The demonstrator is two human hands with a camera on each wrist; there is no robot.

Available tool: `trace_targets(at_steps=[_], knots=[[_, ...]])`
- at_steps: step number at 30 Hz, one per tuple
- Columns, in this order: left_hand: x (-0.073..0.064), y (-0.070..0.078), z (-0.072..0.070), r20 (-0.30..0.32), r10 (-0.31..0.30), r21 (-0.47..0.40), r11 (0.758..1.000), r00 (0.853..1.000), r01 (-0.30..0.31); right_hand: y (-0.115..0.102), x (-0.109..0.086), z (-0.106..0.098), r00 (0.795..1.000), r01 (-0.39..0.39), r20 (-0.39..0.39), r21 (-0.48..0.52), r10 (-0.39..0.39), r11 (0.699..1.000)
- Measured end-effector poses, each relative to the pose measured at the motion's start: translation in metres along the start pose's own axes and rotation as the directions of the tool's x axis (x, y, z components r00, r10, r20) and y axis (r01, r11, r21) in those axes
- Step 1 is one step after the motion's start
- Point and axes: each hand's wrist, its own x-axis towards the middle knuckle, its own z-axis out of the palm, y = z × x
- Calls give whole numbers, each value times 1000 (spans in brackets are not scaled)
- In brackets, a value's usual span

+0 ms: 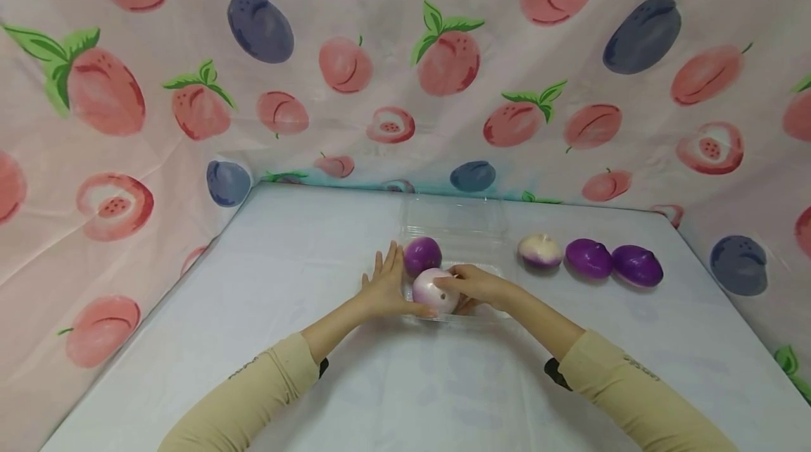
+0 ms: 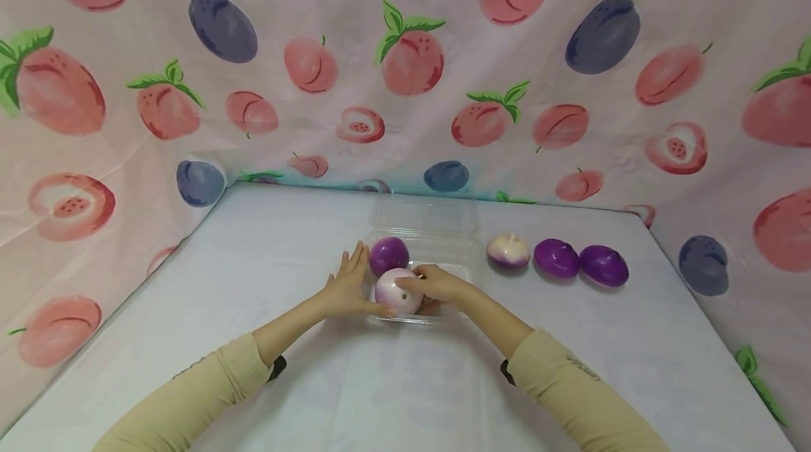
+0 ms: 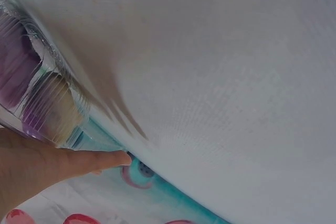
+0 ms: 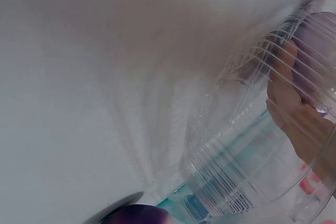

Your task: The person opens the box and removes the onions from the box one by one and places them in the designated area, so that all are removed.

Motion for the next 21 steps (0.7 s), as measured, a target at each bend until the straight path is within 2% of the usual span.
trace_targets(at_steps=[7, 15, 21], knots=[[1, -2, 1, 7, 10, -17, 1000, 1000, -10, -1, -4, -4, 1000, 0, -16, 16, 0, 1000], [1, -2, 1, 14, -1, -11, 1000, 1000, 1, 1, -11, -11, 999, 48, -28, 100, -46, 994], [1, -2, 1, 3, 5, -10, 1000, 1000, -5, 2, -16, -15, 997, 70, -48, 113, -65, 991]])
